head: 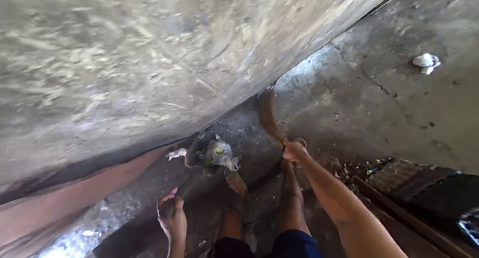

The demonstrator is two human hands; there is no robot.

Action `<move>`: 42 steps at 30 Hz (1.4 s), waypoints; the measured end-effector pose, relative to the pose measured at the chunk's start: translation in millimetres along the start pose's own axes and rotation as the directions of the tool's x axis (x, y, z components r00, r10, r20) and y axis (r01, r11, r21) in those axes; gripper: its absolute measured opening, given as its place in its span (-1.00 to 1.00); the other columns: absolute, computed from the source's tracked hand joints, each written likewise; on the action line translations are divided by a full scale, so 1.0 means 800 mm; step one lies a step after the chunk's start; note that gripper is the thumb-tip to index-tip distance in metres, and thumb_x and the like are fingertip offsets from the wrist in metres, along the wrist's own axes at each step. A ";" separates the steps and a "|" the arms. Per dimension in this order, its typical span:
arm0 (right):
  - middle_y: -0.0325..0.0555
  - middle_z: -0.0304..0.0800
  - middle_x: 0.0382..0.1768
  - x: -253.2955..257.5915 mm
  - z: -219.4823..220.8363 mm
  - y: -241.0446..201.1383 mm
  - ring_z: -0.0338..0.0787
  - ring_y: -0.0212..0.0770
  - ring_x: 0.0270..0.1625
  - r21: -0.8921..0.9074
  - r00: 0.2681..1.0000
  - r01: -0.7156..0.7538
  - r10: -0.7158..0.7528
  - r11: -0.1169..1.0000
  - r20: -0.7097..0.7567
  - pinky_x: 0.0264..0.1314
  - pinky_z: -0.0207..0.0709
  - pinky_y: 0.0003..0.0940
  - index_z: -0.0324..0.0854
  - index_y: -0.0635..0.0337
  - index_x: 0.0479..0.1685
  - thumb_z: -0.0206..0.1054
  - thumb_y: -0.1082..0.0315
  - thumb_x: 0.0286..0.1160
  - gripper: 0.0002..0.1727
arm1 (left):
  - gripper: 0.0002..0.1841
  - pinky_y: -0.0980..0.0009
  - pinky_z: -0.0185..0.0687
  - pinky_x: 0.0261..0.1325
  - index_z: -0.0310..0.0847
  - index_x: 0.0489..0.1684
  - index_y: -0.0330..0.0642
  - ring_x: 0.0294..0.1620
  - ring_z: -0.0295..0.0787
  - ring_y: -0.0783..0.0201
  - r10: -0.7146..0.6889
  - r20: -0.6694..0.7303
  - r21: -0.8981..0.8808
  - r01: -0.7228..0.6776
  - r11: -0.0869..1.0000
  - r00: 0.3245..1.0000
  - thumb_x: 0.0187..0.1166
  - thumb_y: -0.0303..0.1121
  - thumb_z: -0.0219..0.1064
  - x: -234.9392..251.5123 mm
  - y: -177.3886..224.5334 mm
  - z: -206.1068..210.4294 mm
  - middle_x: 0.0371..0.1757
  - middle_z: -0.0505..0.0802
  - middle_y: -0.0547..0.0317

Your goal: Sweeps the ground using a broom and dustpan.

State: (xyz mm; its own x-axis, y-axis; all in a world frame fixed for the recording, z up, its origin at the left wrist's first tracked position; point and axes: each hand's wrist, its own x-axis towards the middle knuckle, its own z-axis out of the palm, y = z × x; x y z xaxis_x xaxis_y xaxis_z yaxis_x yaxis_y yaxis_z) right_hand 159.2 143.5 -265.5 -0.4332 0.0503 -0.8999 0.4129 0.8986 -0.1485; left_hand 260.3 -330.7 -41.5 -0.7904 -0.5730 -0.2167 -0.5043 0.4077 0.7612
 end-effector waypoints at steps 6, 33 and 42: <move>0.30 0.76 0.29 -0.169 0.029 0.053 0.76 0.41 0.28 0.197 0.977 -0.130 0.159 0.972 -0.142 0.25 0.53 0.57 0.10 -0.50 0.86 0.60 0.15 0.26 0.05 | -0.77 0.14 0.90 -0.16 0.55 0.10 -0.30 0.09 0.87 0.08 -0.102 -0.058 -0.144 0.093 0.985 0.993 0.54 -0.51 0.29 0.032 -0.041 -0.097 0.23 0.83 -0.02; 0.10 0.83 0.09 -0.345 0.224 -0.055 0.86 0.04 -0.07 0.736 0.994 -0.100 0.034 0.670 0.104 -0.01 0.76 0.15 0.45 -0.21 0.67 0.61 0.17 0.30 -0.20 | -0.84 0.11 0.90 -0.14 0.63 -0.03 -0.28 0.04 0.86 0.03 0.046 0.049 -0.151 -0.038 0.988 0.998 0.51 -0.53 0.28 0.112 -0.124 -0.273 0.12 0.86 -0.02; -0.05 0.71 -0.43 -0.454 0.444 -0.187 0.65 -0.20 -0.58 0.939 0.895 -0.297 0.394 0.173 0.211 -0.60 0.58 -0.22 0.56 0.03 0.39 0.37 0.09 0.56 -0.53 | -0.84 -0.06 0.90 -0.10 0.54 0.00 -0.31 0.13 0.82 -0.07 -0.129 -0.018 -0.284 0.119 0.952 0.991 0.54 -0.56 0.23 0.143 -0.238 -0.510 0.23 0.79 -0.09</move>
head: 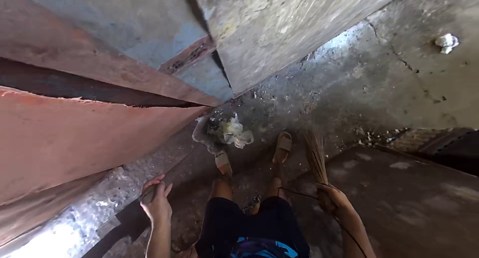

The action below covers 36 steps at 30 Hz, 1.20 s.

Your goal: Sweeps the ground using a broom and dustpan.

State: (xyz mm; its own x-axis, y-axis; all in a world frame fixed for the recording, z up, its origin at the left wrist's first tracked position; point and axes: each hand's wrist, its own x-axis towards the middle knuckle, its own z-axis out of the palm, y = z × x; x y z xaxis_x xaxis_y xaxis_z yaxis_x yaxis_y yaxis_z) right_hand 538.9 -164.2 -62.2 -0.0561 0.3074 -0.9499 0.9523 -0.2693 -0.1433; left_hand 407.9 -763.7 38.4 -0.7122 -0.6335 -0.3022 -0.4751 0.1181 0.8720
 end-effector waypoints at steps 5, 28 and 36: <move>-0.08 0.70 -0.50 -0.036 0.118 0.088 0.64 -0.23 -0.62 0.277 0.991 -0.097 0.117 0.956 -0.057 -0.66 0.55 -0.30 0.63 0.17 -0.06 0.42 0.04 0.46 -0.63 | -0.82 -0.08 0.88 -0.11 0.53 0.09 -0.22 0.05 0.84 -0.05 -0.177 -0.188 -0.079 0.165 0.983 0.966 0.60 -0.53 0.23 0.040 0.001 -0.102 0.18 0.80 -0.04; 0.01 0.76 -0.36 -0.050 0.313 0.022 0.74 -0.17 -0.48 0.395 0.952 -0.009 -0.113 0.919 0.284 -0.47 0.69 -0.24 0.53 0.15 0.38 0.38 0.17 0.52 -0.52 | -0.68 0.02 0.87 -0.06 0.49 0.27 -0.23 0.03 0.82 0.07 -0.145 -0.089 0.013 0.147 0.989 0.985 0.62 -0.43 0.38 0.136 -0.013 -0.011 0.11 0.77 -0.02; -0.21 0.53 -0.58 0.188 0.304 -0.102 0.53 -0.27 -0.62 0.426 0.997 0.067 -0.076 0.902 0.003 -0.58 0.50 -0.29 0.53 0.12 -0.10 0.29 0.14 0.56 -0.76 | -0.73 0.15 0.92 -0.13 0.53 0.20 -0.19 -0.04 0.85 0.16 0.027 0.053 0.172 -0.036 0.984 0.998 0.67 -0.33 0.39 0.099 -0.031 0.073 0.05 0.80 0.08</move>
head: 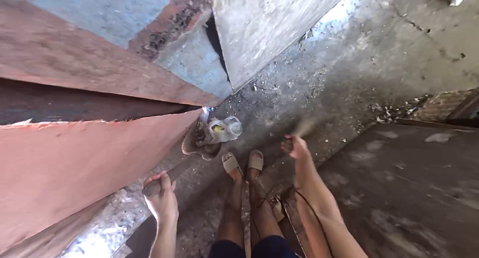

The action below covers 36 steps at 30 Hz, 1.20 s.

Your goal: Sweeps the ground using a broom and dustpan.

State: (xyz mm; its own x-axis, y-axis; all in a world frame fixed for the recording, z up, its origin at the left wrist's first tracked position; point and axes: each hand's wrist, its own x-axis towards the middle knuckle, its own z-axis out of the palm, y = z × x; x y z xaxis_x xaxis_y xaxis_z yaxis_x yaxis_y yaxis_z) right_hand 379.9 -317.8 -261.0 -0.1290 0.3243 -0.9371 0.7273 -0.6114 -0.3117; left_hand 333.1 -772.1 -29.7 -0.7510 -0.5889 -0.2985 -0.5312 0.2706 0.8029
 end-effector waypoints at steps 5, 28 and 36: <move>0.19 0.80 0.13 -0.026 0.210 0.105 0.80 0.12 0.19 -0.729 0.952 0.247 -0.018 0.639 0.307 0.26 0.67 0.21 0.58 0.23 0.39 0.68 0.22 -0.03 -0.21 | -0.71 0.24 0.91 -0.19 0.47 0.24 -0.18 -0.06 0.85 0.22 0.045 0.055 0.082 -0.050 0.995 0.997 0.66 -0.37 0.38 -0.013 0.020 0.033 0.10 0.79 0.10; 0.31 0.71 0.29 -0.133 0.311 0.150 0.72 0.21 0.33 -0.872 0.862 0.450 0.159 0.195 0.481 0.41 0.53 0.28 0.51 0.35 0.50 0.50 0.18 0.30 -0.28 | -0.63 0.28 0.85 -0.22 0.46 0.31 -0.18 -0.04 0.85 0.26 0.037 0.098 0.126 -0.049 0.991 0.994 0.63 -0.30 0.40 0.000 -0.006 -0.012 0.22 0.82 0.11; 0.29 0.73 0.23 -0.308 0.299 0.295 0.78 0.26 0.26 -0.816 0.876 0.482 0.170 -0.319 0.452 0.19 0.65 0.31 0.17 0.33 0.66 0.50 0.07 0.12 0.00 | -0.72 -0.04 0.94 -0.06 0.52 0.22 -0.36 0.12 0.87 -0.05 -0.062 0.004 -0.206 0.062 0.977 0.998 0.60 -0.57 0.31 0.014 -0.098 -0.170 0.27 0.82 -0.09</move>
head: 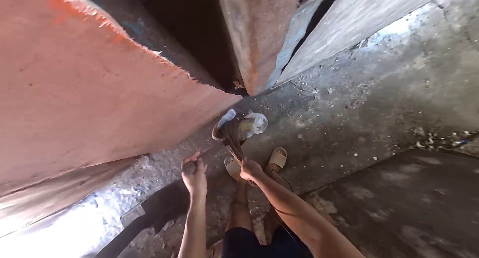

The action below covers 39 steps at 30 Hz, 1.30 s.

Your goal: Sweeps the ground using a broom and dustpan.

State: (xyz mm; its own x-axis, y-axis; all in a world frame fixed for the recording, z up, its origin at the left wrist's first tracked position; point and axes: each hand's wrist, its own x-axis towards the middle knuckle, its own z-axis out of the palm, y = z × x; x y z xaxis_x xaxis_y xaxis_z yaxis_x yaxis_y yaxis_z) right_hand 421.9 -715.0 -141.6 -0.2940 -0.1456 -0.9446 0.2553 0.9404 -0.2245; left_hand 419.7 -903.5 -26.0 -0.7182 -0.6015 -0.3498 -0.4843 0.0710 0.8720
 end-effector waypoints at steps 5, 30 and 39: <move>0.28 0.77 0.19 -0.130 -0.034 0.052 0.77 0.38 0.21 -0.127 1.000 -0.002 0.000 0.992 -0.014 0.13 0.58 0.51 0.25 -0.03 0.74 0.53 0.07 0.16 -0.04 | -0.79 -0.03 0.93 -0.13 0.53 0.12 -0.35 0.10 0.87 -0.06 -0.025 -0.083 -0.087 0.018 0.996 0.996 0.59 -0.59 0.28 0.010 -0.027 -0.115 0.24 0.82 -0.11; -0.25 0.57 -0.51 0.006 0.082 0.070 0.61 -0.33 -0.51 0.924 0.997 0.022 0.081 -0.381 0.009 -0.45 0.60 -0.39 0.49 0.05 -0.14 -0.01 0.11 0.75 -0.73 | -0.79 0.31 0.86 -0.04 0.65 0.03 -0.07 0.05 0.84 0.34 0.179 0.577 0.464 -0.500 0.731 0.797 0.57 -0.23 0.36 -0.031 -0.040 -0.098 0.24 0.80 0.18; 0.08 0.82 -0.07 0.021 0.076 -0.195 0.82 -0.05 -0.07 0.880 0.997 -0.065 0.006 0.470 0.071 0.01 0.73 0.02 0.69 0.27 0.12 0.57 0.19 0.19 -0.50 | -0.80 0.22 0.79 0.25 0.69 -0.01 -0.33 0.17 0.82 0.17 0.302 0.398 0.249 -0.420 0.873 0.866 0.48 -0.47 0.38 0.076 -0.032 -0.191 0.17 0.85 0.00</move>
State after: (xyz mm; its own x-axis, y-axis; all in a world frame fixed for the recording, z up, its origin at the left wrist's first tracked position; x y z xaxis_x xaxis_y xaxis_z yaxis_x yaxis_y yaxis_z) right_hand 432.7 -883.0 -137.0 -0.2265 -0.1611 -0.9606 0.9499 0.1815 -0.2545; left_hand 464.9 -1064.0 -17.4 -0.9674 -0.1825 -0.1756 -0.2460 0.5128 0.8225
